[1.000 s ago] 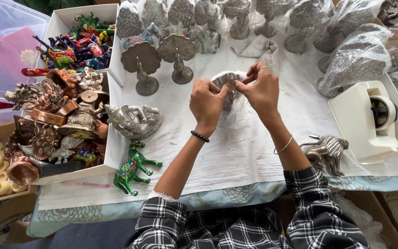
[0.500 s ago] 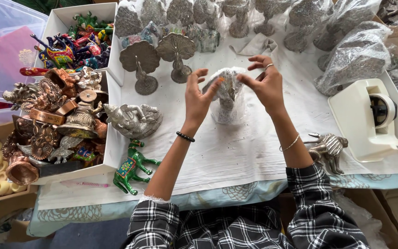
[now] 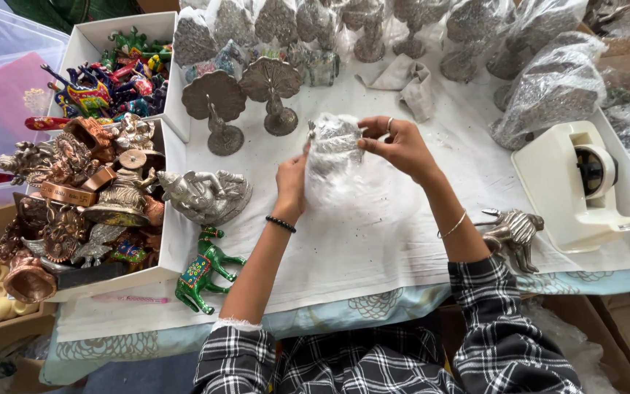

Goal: The person wraps a silver decorative figurine in bubble wrap and secures it with tape. They then unwrap a similar figurine and wipe it with a white cloth, rotating it to clean different sides.

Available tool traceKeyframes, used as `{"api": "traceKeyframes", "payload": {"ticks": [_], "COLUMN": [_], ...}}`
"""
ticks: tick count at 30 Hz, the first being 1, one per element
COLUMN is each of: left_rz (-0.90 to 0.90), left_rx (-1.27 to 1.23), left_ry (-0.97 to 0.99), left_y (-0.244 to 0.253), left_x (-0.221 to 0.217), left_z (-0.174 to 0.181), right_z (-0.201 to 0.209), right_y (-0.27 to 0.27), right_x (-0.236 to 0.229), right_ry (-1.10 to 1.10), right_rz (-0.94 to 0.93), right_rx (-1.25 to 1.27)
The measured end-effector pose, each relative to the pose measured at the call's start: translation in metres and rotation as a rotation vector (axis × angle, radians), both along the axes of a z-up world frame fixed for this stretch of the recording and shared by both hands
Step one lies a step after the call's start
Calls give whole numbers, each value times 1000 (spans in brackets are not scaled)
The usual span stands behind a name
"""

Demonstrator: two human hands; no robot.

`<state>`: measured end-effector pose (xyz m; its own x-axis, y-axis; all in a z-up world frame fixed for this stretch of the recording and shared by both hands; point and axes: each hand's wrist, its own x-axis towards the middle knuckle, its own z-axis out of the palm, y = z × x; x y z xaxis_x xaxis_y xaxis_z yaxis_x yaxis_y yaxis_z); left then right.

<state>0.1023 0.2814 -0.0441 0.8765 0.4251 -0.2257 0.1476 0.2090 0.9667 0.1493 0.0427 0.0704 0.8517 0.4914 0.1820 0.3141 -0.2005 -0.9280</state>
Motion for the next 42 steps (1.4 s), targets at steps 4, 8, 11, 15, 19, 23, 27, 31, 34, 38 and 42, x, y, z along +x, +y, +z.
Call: {"api": "traceKeyframes", "payload": {"ticks": [4,8,11,15,19,23,27,31,34,38,42], "left_rz": [-203,-260,-352,-622,-754,-775,-883,-951,-1401,-1246,-638], "left_rx": [-378,-181,-387,-698,-450,193,478,361,277,-332,-854], "left_ry": [-22,198,335,373,427,335,207,164,36,-473,-817], "left_y": [9,5,13,16,17,6,-12,1,27,62,37], "left_x": [-3,3,11,-8,-18,-38,-65,-86,-90,-79,-57], "left_z": [-22,6,-9,17,12,27,57,74,91,58,85], "right_z": [-4,-50,-58,-5,-2,-12,12,1,-1,2,35], "right_y": [-5,-9,-18,-26,-20,-28,-39,-33,-19,-5,13], "right_x": [-6,22,32,6,1,4,-9,-2,3,-6,-46], "right_ry": [297,482,535,470,328,337,255,148,11,-321,-519], "right_rz": [-66,-169,-166,-69,-21,5,68,121,107,209,158], "right_rx": [149,96,104,119,-64,-126,-294,-200,-220,-266,-706]}}
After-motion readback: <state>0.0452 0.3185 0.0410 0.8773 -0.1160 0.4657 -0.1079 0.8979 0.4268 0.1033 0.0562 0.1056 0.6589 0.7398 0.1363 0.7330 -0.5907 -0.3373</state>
